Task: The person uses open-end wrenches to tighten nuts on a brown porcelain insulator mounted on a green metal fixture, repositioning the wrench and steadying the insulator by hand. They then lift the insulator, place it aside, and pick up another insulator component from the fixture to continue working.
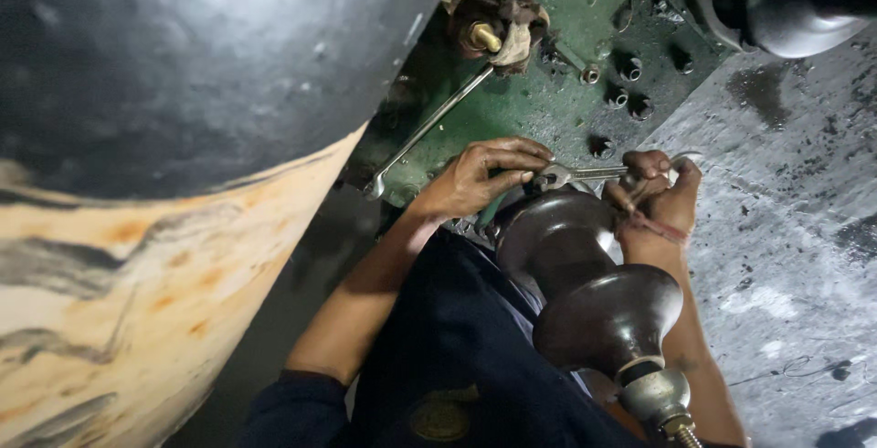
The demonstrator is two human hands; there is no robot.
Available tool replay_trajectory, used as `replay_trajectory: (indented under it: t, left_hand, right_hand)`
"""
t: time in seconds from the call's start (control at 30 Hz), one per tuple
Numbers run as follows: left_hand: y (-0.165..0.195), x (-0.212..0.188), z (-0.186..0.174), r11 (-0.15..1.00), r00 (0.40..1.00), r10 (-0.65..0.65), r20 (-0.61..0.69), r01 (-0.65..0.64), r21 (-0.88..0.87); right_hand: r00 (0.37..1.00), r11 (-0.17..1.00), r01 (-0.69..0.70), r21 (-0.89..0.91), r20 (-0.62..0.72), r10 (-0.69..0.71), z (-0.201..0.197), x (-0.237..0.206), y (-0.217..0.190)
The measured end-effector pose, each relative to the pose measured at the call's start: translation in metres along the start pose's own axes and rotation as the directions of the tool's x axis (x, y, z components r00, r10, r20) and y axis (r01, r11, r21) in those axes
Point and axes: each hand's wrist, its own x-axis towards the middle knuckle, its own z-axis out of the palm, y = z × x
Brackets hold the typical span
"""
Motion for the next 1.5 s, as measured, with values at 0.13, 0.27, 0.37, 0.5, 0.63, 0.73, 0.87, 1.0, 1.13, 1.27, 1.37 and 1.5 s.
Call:
replay_trajectory:
  t: [0.13, 0.27, 0.37, 0.5, 0.63, 0.73, 0.87, 1.0, 1.13, 1.27, 1.37, 1.5]
  left_hand:
    - [-0.004, 0.001, 0.0, 0.997, 1.0, 0.022, 0.008, -0.022, -0.071]
    - [-0.009, 0.004, -0.002, 0.996, 0.996, 0.089, 0.009, -0.089, -0.003]
    - [-0.012, 0.003, -0.001, 0.991, 0.991, 0.13, 0.0, -0.13, 0.004]
    - [-0.02, -0.003, 0.002, 0.998, 0.998, 0.055, -0.02, -0.056, -0.039]
    - [-0.035, 0.001, 0.004, 0.995, 0.996, 0.091, -0.012, -0.091, -0.037]
    - [-0.048, 0.009, 0.009, 0.967, 0.966, 0.254, 0.041, -0.252, -0.038]
    - [-0.052, 0.001, 0.015, 0.95, 0.977, 0.209, -0.046, -0.214, -0.229]
    - [-0.044, -0.008, 0.006, 0.994, 0.996, -0.085, -0.037, 0.087, 0.059]
    - [-0.036, 0.003, -0.005, 0.944, 0.949, 0.304, 0.083, -0.288, -0.163]
    - [-0.029, 0.003, -0.003, 0.991, 0.991, 0.128, 0.046, -0.129, 0.032]
    - [-0.022, -0.002, 0.002, 0.992, 0.997, 0.078, 0.02, -0.079, 0.1]
    - [-0.013, -0.001, 0.001, 0.997, 0.997, 0.08, 0.007, -0.08, 0.008]
  right_hand:
    - [0.966, 0.881, -0.144, -0.45, -0.256, 0.027, -0.02, 0.025, 0.0]
    - [0.96, 0.893, -0.162, -0.421, -0.275, 0.045, -0.006, 0.041, 0.011]
    - [0.988, 0.899, 0.06, -0.434, -0.099, -0.114, 0.019, 0.016, -0.003]
    - [0.976, 0.819, 0.095, -0.567, -0.108, -0.188, 0.05, -0.004, -0.018]
    - [0.985, 0.87, 0.053, -0.49, -0.119, -0.127, 0.046, 0.008, -0.009]
    - [0.993, 0.919, 0.015, -0.393, -0.102, -0.06, 0.031, 0.013, -0.004]
    - [0.986, 0.961, 0.004, -0.277, 0.163, 0.043, 0.068, 0.004, -0.004]
    - [0.517, 0.02, 0.848, -0.529, 0.836, 0.185, 0.179, -0.012, 0.026]
    - [0.492, -0.425, 0.829, -0.364, 0.112, 0.863, 0.25, -0.058, 0.1]
    - [0.176, 0.039, 0.895, -0.445, 0.433, 0.884, 0.247, -0.065, 0.081]
    - [0.362, 0.181, 0.863, -0.472, 0.826, 0.432, 0.214, -0.046, 0.02]
    - [0.949, 0.827, 0.3, -0.475, 0.237, -0.208, 0.139, -0.028, -0.016]
